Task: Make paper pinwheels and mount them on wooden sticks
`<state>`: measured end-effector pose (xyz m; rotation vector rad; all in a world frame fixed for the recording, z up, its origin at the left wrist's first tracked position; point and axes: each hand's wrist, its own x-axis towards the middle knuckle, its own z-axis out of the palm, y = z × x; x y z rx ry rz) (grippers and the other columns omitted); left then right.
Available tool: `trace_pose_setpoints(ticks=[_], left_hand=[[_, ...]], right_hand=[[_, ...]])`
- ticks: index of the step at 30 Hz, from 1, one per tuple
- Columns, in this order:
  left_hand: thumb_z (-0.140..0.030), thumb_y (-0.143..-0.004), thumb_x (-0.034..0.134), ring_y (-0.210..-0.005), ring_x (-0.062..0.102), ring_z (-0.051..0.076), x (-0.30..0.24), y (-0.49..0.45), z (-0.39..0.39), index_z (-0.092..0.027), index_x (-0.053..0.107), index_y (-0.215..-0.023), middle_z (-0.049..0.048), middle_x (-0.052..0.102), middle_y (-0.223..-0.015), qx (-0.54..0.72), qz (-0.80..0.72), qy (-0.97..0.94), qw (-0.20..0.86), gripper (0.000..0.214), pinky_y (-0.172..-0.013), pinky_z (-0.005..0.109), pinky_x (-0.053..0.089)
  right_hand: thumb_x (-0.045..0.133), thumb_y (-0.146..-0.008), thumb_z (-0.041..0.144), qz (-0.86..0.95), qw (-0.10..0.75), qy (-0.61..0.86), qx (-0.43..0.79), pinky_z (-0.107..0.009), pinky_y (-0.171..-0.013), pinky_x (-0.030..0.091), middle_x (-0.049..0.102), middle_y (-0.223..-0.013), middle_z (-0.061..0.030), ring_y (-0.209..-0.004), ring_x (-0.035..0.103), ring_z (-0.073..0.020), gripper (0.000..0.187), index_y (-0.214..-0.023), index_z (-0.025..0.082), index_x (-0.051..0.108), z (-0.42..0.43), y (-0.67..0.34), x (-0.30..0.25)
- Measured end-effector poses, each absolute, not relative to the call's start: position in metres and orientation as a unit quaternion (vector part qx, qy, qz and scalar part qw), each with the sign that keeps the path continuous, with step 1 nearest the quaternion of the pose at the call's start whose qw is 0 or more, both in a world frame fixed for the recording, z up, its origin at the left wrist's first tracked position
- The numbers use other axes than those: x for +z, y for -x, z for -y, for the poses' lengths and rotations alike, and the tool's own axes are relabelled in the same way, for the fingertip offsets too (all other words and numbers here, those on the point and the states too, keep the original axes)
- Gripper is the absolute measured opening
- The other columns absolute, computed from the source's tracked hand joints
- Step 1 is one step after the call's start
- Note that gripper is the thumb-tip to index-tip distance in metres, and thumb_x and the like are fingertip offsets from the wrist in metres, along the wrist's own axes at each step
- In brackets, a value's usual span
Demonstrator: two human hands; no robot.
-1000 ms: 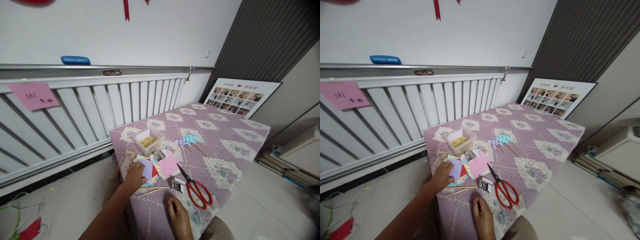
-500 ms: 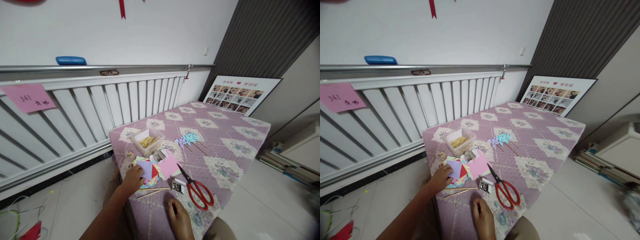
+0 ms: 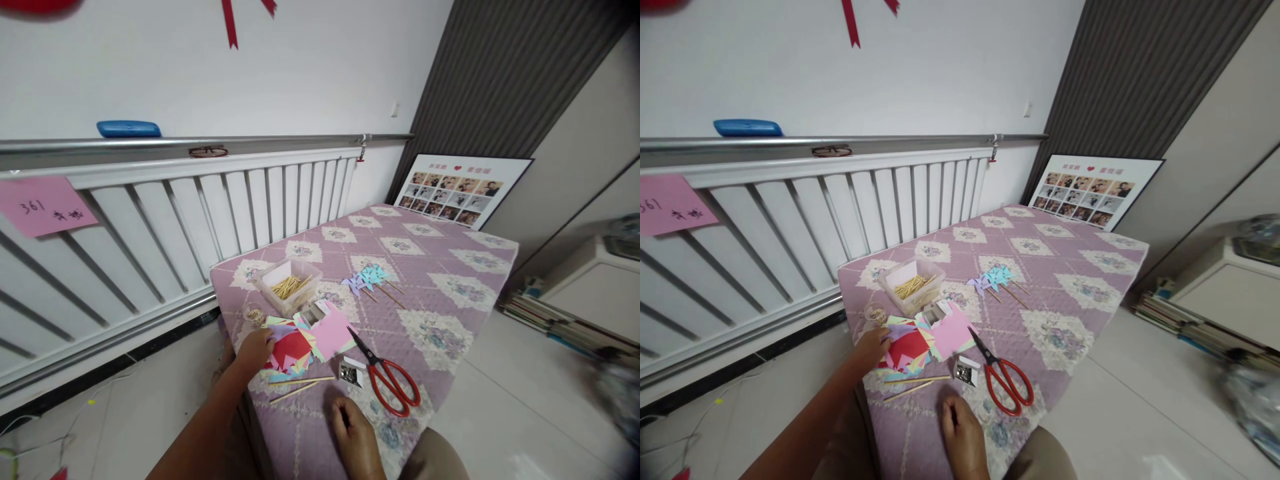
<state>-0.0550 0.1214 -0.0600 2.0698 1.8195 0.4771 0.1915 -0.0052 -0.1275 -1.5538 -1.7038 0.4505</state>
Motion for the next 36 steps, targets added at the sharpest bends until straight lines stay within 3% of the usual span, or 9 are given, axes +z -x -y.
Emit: trace_pose_setpoints(ticks=[3, 9, 12, 15, 19, 24, 28, 32, 36], left_hand=[[-0.02, -0.078, 0.051, -0.09, 0.063, 0.021, -0.055, 0.063, -0.13, -0.017, 0.066, -0.09, 0.0094, 0.07, -0.095, 0.225, -0.66, -0.697, 0.165, 0.019, -0.083, 0.034, 0.045], [-0.026, -0.085, 0.041, -0.104, 0.058, 0.02, -0.02, 0.077, -0.124, -0.016, 0.061, -0.1, 0.0102, 0.066, -0.109, 0.384, -0.677, -0.619, 0.106, 0.026, -0.092, 0.031, 0.041], [-0.035, -0.084, 0.044, -0.083, 0.061, 0.019, -0.002, 0.068, -0.106, -0.018, 0.061, -0.094, 0.0045, 0.068, -0.089, 0.431, -0.679, -0.583, 0.118, 0.026, -0.077, 0.029, 0.046], [-0.038, -0.079, 0.052, -0.064, 0.057, 0.016, 0.004, 0.043, -0.085, -0.018, 0.061, -0.085, -0.0012, 0.063, -0.069, 0.519, -0.627, -0.485, 0.321, 0.023, -0.06, 0.025, 0.044], [-0.041, -0.076, 0.057, -0.061, 0.058, 0.015, 0.002, 0.002, -0.055, -0.017, 0.058, -0.096, 0.0011, 0.064, -0.074, 0.544, -0.513, -0.344, 0.568, 0.032, -0.053, 0.024, 0.044], [-0.041, -0.073, 0.061, -0.073, 0.062, 0.018, -0.004, -0.027, -0.024, -0.021, 0.057, -0.098, 0.0032, 0.064, -0.087, 0.513, -0.512, -0.252, 0.641, 0.032, -0.056, 0.026, 0.047], [-0.038, -0.074, 0.061, -0.075, 0.062, 0.018, -0.008, -0.035, -0.011, -0.022, 0.057, -0.098, 0.0043, 0.063, -0.093, 0.508, -0.483, -0.236, 0.673, 0.029, -0.057, 0.027, 0.048], [-0.037, -0.075, 0.061, -0.075, 0.062, 0.019, -0.01, -0.041, -0.005, -0.022, 0.056, -0.097, 0.007, 0.063, -0.098, 0.489, -0.48, -0.247, 0.685, 0.027, -0.054, 0.026, 0.047], [-0.04, -0.075, 0.061, -0.077, 0.063, 0.02, -0.011, -0.047, -0.001, -0.021, 0.056, -0.102, 0.0074, 0.065, -0.098, 0.45, -0.478, -0.294, 0.695, 0.034, -0.053, 0.026, 0.048]], right_hand=[[0.04, -0.089, 0.036, 0.668, 0.39, 0.609, 0.176, -0.026, -0.062, 0.052, 0.068, -0.07, -0.0045, -0.065, 0.066, -0.0195, 0.027, -0.077, 0.021, 0.059, 0.005, -0.191, -0.126], [0.043, -0.087, 0.035, 0.656, 0.404, 0.605, 0.201, -0.029, -0.063, 0.051, 0.066, -0.07, -0.0046, -0.066, 0.065, -0.0204, 0.025, -0.076, 0.021, 0.059, 0.004, -0.192, -0.127], [0.048, -0.084, 0.038, 0.626, 0.427, 0.604, 0.247, -0.031, -0.065, 0.049, 0.066, -0.071, -0.0048, -0.067, 0.064, -0.0222, 0.023, -0.075, 0.021, 0.06, 0.004, -0.192, -0.125], [0.051, -0.082, 0.042, 0.587, 0.456, 0.6, 0.297, -0.033, -0.067, 0.046, 0.064, -0.069, -0.0048, -0.068, 0.061, -0.0233, 0.025, -0.072, 0.021, 0.062, 0.004, -0.191, -0.12], [0.052, -0.08, 0.049, 0.555, 0.475, 0.597, 0.332, -0.033, -0.067, 0.044, 0.061, -0.067, -0.0037, -0.067, 0.056, -0.0226, 0.031, -0.069, 0.021, 0.062, 0.006, -0.191, -0.113], [0.05, -0.081, 0.057, 0.473, 0.506, 0.598, 0.404, -0.029, -0.057, 0.042, 0.052, -0.058, 0.001, -0.058, 0.05, -0.0179, 0.04, -0.063, 0.022, 0.056, 0.008, -0.195, -0.106], [0.039, -0.087, 0.06, 0.375, 0.523, 0.584, 0.494, -0.025, -0.051, 0.044, 0.058, -0.064, 0.0006, -0.055, 0.054, -0.0144, 0.047, -0.084, 0.019, 0.062, 0.018, -0.2, -0.091], [0.061, -0.078, 0.055, 0.211, 0.55, 0.461, 0.664, -0.018, -0.05, 0.044, 0.06, -0.074, 0.0022, -0.06, 0.055, -0.0092, 0.038, -0.092, 0.02, 0.067, 0.03, -0.203, -0.055], [0.071, -0.073, 0.047, 0.191, 0.552, 0.418, 0.696, -0.015, -0.049, 0.044, 0.064, -0.077, 0.0027, -0.064, 0.056, -0.0086, 0.033, -0.094, 0.022, 0.068, 0.035, -0.205, -0.021]])
